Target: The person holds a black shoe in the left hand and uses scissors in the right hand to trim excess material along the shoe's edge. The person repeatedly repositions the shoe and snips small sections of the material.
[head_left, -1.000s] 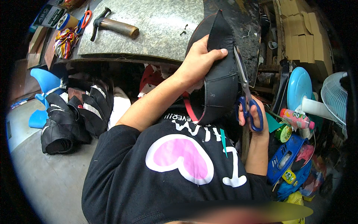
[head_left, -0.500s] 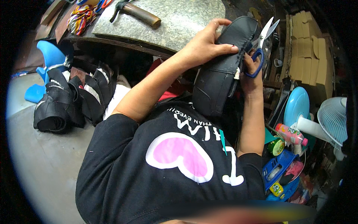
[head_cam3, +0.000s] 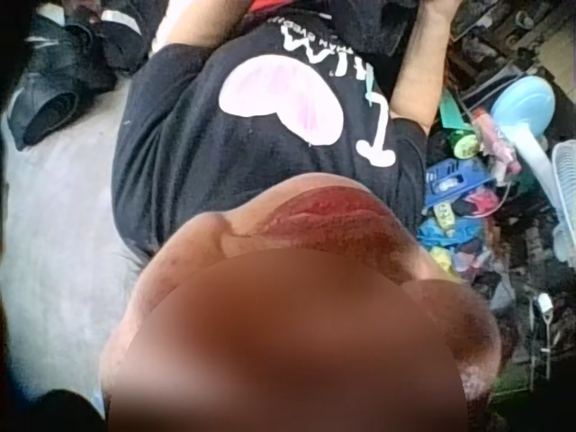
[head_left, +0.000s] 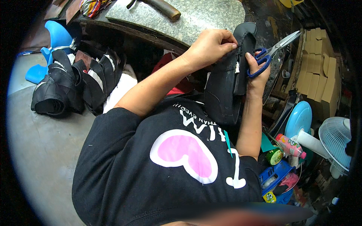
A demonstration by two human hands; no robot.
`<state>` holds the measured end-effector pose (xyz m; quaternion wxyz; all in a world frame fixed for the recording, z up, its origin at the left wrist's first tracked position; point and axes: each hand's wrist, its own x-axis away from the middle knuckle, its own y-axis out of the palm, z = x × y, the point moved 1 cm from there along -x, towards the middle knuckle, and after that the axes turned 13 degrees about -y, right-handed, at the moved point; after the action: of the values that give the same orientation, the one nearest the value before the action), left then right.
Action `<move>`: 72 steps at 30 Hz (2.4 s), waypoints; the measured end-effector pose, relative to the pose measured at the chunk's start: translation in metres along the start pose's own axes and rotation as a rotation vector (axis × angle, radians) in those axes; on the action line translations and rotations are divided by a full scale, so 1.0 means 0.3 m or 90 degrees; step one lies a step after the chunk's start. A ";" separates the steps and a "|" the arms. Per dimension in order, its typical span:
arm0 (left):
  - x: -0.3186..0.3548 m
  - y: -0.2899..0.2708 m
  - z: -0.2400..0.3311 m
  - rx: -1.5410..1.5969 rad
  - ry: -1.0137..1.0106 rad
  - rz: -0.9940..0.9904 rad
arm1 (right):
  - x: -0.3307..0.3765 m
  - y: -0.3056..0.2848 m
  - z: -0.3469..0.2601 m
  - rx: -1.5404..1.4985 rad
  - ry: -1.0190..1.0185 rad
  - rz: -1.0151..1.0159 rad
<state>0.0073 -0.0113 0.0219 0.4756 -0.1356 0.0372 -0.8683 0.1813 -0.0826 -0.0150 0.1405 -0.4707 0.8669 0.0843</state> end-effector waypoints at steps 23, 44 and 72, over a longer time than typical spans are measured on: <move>0.069 -0.032 0.082 -0.452 0.244 0.135 | -0.006 0.019 -0.048 0.039 -0.001 -0.026; -0.015 -0.180 -0.020 -0.152 0.264 0.205 | 0.013 0.057 -0.207 0.154 -0.040 -0.091; 0.046 -0.072 -0.075 -0.595 0.355 0.134 | 0.021 0.070 -0.087 -0.013 0.048 -0.066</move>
<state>-0.0233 -0.0125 0.0072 0.4210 -0.0928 0.5566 -0.7101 0.1560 -0.0833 0.0079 0.1070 -0.5193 0.8452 0.0675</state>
